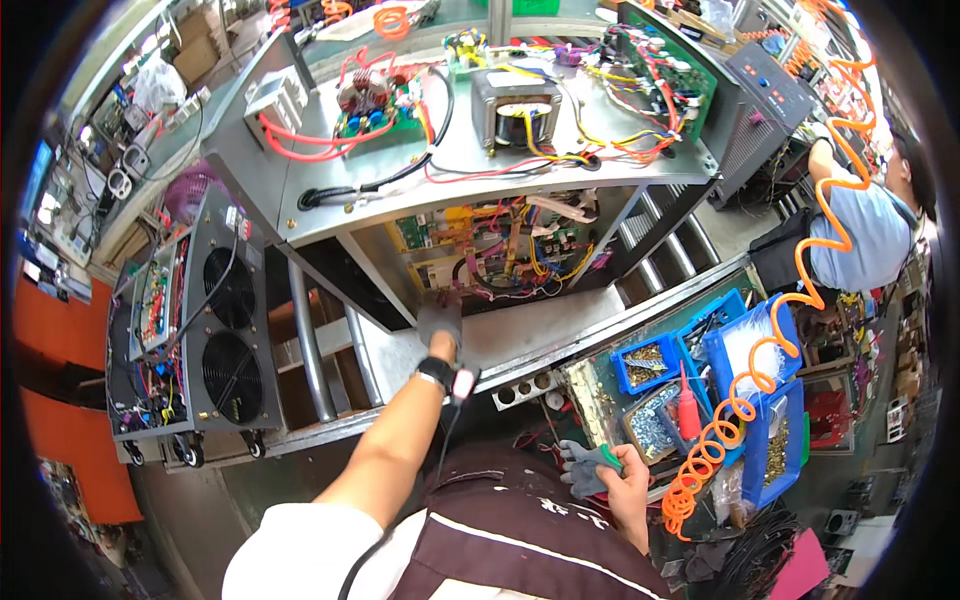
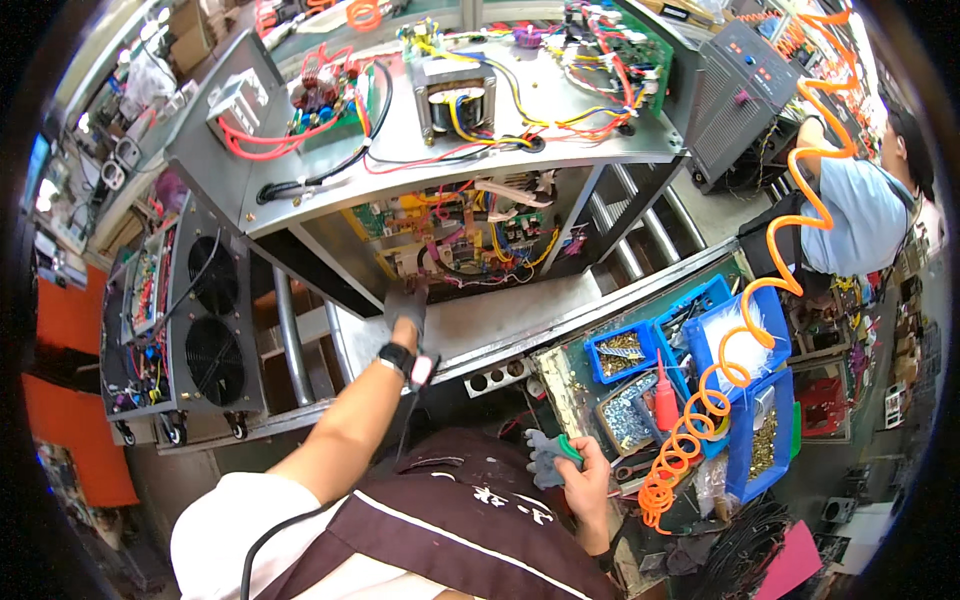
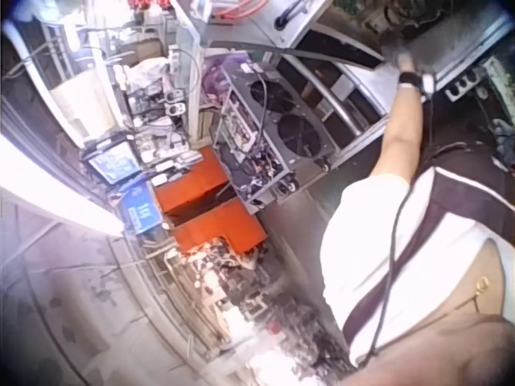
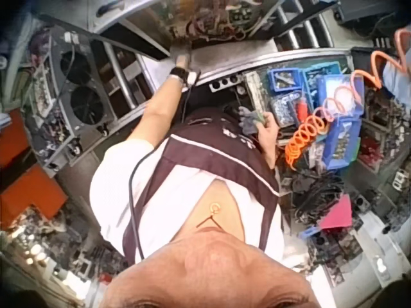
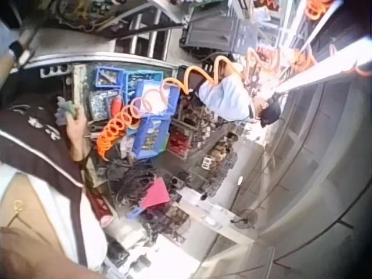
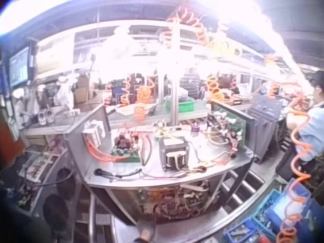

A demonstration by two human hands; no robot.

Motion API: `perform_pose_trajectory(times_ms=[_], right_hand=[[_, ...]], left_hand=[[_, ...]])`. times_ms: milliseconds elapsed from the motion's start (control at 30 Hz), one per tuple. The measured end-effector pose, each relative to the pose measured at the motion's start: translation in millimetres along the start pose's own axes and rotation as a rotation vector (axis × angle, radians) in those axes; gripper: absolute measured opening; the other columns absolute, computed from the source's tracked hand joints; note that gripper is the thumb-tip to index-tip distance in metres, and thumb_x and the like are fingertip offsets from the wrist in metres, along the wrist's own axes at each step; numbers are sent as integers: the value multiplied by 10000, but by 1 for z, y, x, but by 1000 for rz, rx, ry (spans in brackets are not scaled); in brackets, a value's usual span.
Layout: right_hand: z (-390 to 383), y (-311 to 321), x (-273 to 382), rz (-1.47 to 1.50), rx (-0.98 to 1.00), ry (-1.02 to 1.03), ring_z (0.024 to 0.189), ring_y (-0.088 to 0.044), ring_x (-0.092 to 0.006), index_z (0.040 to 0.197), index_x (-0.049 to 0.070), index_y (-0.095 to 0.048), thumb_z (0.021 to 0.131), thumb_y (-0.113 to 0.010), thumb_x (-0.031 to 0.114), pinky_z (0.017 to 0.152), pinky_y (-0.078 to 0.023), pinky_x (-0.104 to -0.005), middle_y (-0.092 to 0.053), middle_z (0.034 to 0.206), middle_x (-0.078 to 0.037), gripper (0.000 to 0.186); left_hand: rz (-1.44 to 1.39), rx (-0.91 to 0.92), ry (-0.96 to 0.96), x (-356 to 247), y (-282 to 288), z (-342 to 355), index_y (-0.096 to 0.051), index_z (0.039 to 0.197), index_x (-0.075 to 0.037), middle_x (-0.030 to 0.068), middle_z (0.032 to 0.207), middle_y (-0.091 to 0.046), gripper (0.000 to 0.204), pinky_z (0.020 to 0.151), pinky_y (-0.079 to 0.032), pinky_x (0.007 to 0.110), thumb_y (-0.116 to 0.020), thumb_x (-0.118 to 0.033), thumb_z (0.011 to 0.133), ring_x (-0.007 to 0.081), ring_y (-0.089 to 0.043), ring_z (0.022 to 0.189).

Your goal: The person is wiring and assembling components inside a metal electrical box on a production line.

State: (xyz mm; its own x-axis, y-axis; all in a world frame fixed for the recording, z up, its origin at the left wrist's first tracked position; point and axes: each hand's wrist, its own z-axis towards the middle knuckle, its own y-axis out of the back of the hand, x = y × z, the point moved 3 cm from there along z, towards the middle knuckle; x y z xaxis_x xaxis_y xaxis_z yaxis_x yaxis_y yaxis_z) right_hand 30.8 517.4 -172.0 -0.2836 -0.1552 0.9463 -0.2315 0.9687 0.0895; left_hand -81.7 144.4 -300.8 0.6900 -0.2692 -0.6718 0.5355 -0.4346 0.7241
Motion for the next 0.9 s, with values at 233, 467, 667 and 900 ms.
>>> perform_pose_trajectory(times_ms=[233, 467, 667, 900], right_hand=[[5, 9, -3, 17, -20, 40, 743, -492, -51, 864, 4, -507, 720, -569, -57, 669, -395, -200, -557, 798, 8, 169], [8, 8, -3, 53, -15, 65, 736, -487, -51, 859, 2, -521, 718, -573, -38, 665, -399, -204, -557, 786, 12, 155], [15, 13, -11, -36, -54, 93, 699, -480, -58, 827, 0, -526, 718, -585, -1, 642, -404, -222, -556, 730, 2, 124], [11, 16, -17, -99, -69, 148, 683, -472, -70, 824, 1, -521, 715, -593, 25, 628, -399, -237, -543, 707, -13, 132]], left_hand=[[21, 64, -157, -51, 23, -7, -440, 1232, -123, 180, 1103, -579, 644, 803, -470, 440, -667, -421, 708, 350, -572, 1011], [172, 315, -208, -80, 45, -10, -387, 1320, -107, 201, 1238, -522, 799, 894, -455, 407, -593, -580, 709, 348, -530, 1113], [392, 378, -244, -95, 42, 15, -579, 1142, -57, 221, 1082, -604, 751, 881, -454, 415, -369, -686, 789, 366, -569, 1038], [387, 468, -362, -98, 39, 22, -642, 1005, -34, 239, 1004, -617, 647, 845, -458, 428, -386, -599, 824, 378, -585, 980]])
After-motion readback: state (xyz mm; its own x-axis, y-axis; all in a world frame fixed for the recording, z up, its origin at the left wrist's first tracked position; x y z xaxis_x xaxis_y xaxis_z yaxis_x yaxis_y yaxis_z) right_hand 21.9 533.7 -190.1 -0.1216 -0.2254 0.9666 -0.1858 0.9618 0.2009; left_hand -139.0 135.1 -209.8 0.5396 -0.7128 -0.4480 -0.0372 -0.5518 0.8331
